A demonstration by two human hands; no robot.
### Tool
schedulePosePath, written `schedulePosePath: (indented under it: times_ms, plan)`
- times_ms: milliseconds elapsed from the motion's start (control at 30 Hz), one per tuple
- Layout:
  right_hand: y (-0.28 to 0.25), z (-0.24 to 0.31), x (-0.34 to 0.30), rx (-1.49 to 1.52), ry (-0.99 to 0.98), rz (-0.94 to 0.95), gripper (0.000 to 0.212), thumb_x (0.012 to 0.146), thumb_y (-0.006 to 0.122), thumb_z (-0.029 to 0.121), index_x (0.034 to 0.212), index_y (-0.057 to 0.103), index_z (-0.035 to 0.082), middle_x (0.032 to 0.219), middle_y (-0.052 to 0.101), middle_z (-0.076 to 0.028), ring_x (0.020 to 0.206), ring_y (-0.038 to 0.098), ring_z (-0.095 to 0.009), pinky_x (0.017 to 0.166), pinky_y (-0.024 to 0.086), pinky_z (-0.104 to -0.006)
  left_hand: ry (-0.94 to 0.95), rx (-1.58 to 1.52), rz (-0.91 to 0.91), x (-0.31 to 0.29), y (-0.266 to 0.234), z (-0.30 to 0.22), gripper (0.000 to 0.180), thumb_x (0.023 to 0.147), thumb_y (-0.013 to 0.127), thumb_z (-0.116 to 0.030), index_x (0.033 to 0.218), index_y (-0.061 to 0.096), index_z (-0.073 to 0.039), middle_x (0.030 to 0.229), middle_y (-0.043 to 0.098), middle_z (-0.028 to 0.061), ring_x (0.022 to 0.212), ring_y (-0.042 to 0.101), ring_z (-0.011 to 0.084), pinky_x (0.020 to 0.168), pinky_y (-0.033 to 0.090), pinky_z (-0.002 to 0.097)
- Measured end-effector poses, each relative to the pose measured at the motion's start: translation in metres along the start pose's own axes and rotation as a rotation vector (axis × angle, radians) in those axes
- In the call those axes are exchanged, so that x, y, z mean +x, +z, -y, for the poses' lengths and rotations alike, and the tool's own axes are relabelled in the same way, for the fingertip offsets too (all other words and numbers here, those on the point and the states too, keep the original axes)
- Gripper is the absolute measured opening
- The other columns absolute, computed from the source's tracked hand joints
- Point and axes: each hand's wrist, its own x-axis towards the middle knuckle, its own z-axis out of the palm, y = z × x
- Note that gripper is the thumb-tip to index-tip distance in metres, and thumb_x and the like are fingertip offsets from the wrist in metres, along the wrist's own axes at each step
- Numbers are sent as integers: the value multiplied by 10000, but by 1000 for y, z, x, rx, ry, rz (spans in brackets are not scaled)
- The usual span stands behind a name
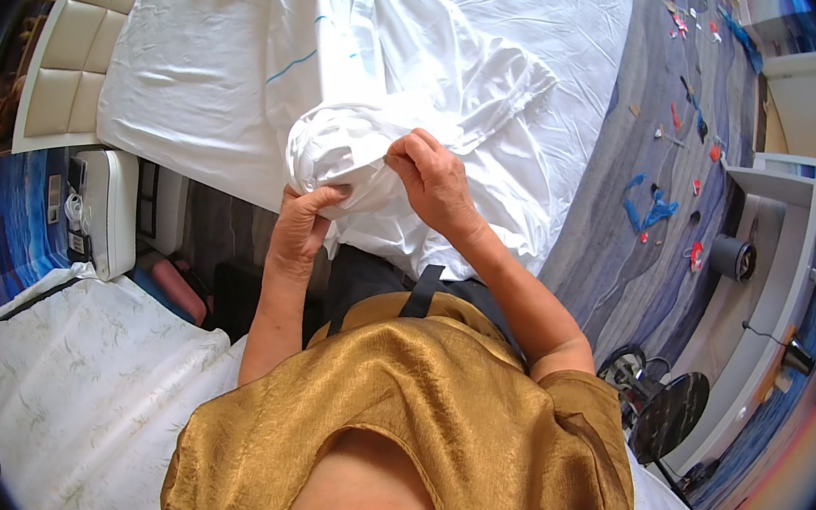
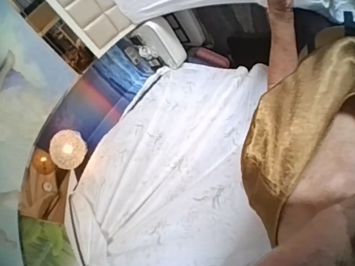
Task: The person folds a large white bed sheet on a bed. They smooth and align the sheet, then fold it in half multiple times to create a compact bundle.
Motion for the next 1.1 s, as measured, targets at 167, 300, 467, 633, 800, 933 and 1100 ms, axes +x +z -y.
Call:
schedulePosePath:
  times_ms: [167, 300, 467, 633, 800, 933, 1100]
  plan:
    - [8, 2, 3, -36, -26, -51, 58, 841, 620, -24, 851, 568, -1, 743, 533, -94, 620, 515, -229, 573, 419, -311, -106, 14, 165, -3, -4, -6, 435, 769, 682, 12, 1193, 589, -9, 1088, 648, 52, 1053, 595, 163, 962, 445, 298]
    - [8, 7, 6, -58, 8, -136, 61, 843, 621, -27, 850, 566, -4, 753, 532, -102, 620, 525, -238, 572, 422, -321, -97, -2, 177, -5, 4, -3, 420, 787, 679, -3, 1197, 589, -21, 1088, 644, 46, 1065, 589, 159, 968, 434, 292]
    - [7, 8, 4, -153, -83, -152, 50, 870, 618, 33, 867, 568, 32, 781, 556, -92, 614, 566, -283, 531, 451, -361, -71, 125, 122, -9, 15, -3, 388, 823, 713, -77, 1192, 600, -36, 1088, 648, 34, 1049, 590, 146, 959, 439, 293]
    - [4, 16, 3, -146, -128, -186, 52, 867, 620, 41, 871, 569, 33, 778, 559, -97, 630, 573, -290, 537, 452, -365, -14, 144, 42, -1, 10, 12, 386, 838, 743, -135, 1187, 607, -40, 1097, 647, 26, 1037, 581, 123, 931, 455, 285]
    - [5, 6, 3, -97, -3, 10, 62, 864, 624, 57, 873, 571, 26, 795, 575, -107, 673, 579, -300, 594, 459, -371, -15, 67, 74, -5, 10, 8, 378, 875, 704, -123, 1225, 584, -48, 1102, 641, 13, 1038, 583, 121, 917, 463, 283]
    - [9, 2, -2, -51, 36, 18, 68, 859, 630, 54, 882, 576, 20, 829, 585, -116, 686, 576, -301, 612, 464, -367, -124, -28, 90, -8, 15, -3, 351, 905, 669, -125, 1239, 574, -72, 1113, 637, 4, 1043, 588, 121, 907, 470, 274]
    - [4, 33, 0, -66, 12, -119, 165, 799, 689, 32, 925, 583, 42, 892, 586, -103, 717, 588, -278, 615, 482, -350, 9, -105, -22, 2, 14, 11, 312, 917, 657, -139, 1215, 584, -79, 1099, 646, 11, 1017, 605, 117, 890, 488, 276]
